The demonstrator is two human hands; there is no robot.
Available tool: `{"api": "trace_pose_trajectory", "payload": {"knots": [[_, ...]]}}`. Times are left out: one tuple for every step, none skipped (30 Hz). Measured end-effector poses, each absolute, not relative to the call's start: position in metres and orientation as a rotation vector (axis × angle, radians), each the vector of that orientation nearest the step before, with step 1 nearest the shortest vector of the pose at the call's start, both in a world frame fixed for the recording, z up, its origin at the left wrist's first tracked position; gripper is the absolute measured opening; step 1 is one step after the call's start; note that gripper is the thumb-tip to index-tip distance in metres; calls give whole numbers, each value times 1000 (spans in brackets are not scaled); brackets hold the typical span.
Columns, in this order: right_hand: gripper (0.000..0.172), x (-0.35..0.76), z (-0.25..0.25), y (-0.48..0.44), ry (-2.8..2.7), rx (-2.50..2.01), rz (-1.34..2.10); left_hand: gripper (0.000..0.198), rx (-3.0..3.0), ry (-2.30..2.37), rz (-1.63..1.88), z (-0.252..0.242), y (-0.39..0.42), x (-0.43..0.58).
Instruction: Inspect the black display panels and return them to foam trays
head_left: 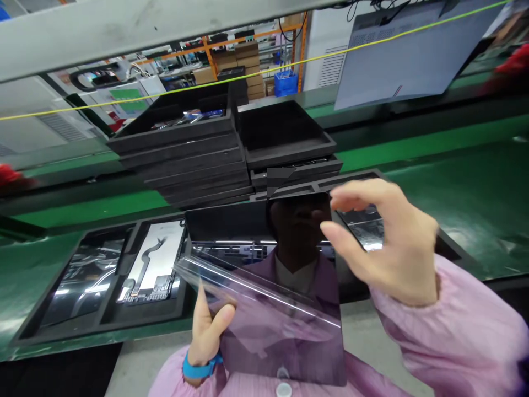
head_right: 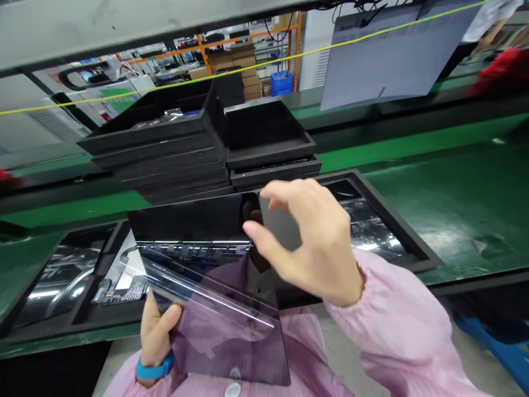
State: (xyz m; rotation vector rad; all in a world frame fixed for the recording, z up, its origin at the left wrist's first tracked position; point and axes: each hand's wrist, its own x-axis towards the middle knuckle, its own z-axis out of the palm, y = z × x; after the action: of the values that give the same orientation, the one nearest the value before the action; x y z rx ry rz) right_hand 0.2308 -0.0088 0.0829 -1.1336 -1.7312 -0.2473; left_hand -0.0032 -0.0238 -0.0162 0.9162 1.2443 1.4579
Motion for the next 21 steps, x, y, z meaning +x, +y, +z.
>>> {"api": "trace_pose_trajectory", "payload": {"knots": [[11,236,86,-3,-1701,-1121,-140,50,917,1239,1452,-16,-25,-3],[18,240,89,2,-1706,-1093,22,51,923,1238,1444,-17,-25,-4],[29,241,89,5,-1713,-1055,214,54,930,1240,1437,-18,-26,-5],[37,241,89,7,-1690,-1015,384,59,938,1247,1430,-20,-26,-6],[43,240,88,7,-1639,-985,525,64,949,1255,1416,-22,-26,-8],[48,239,88,7,-1569,-965,645,68,961,1256,1392,-24,-27,-10],[52,237,87,7,-1496,-945,757,71,976,1245,1357,-26,-27,-12],[55,235,86,6,-1431,-918,864,72,991,1226,1315,-27,-28,-14],[57,234,86,5,-1381,-886,958,72,1003,1206,1277,-29,-28,-17],[58,234,86,4,-1347,-851,1032,73,1013,1186,1248,-29,-29,-19],[57,233,87,3,-1321,-819,1082,73,1018,1172,1234,-30,-29,-20],[55,232,88,2,-1305,-793,1109,74,1017,1169,1232,-30,-29,-21],[52,232,88,1,-1296,-778,1117,76,1011,1172,1238,-29,-28,-22],[51,232,89,1,-1291,-778,1112,78,1001,1176,1245,-29,-28,-23],[50,232,90,1,-1291,-785,1103,80,989,1178,1249,-28,-27,-23],[50,232,90,1,-1294,-790,1096,81,974,1180,1250,-28,-27,-23],[50,232,89,1,-1301,-791,1094,83,961,1181,1247,-27,-27,-23],[50,233,88,1,-1314,-786,1088,83,958,1185,1240,-27,-27,-23],[49,234,87,0,-1333,-784,1072,81,969,1198,1235,-26,-28,-23],[48,236,85,1,-1361,-795,1037,79,996,1215,1238,-24,-30,-24],[47,239,82,1,-1391,-823,986,77,1034,1234,1248,-22,-33,-25]]}}
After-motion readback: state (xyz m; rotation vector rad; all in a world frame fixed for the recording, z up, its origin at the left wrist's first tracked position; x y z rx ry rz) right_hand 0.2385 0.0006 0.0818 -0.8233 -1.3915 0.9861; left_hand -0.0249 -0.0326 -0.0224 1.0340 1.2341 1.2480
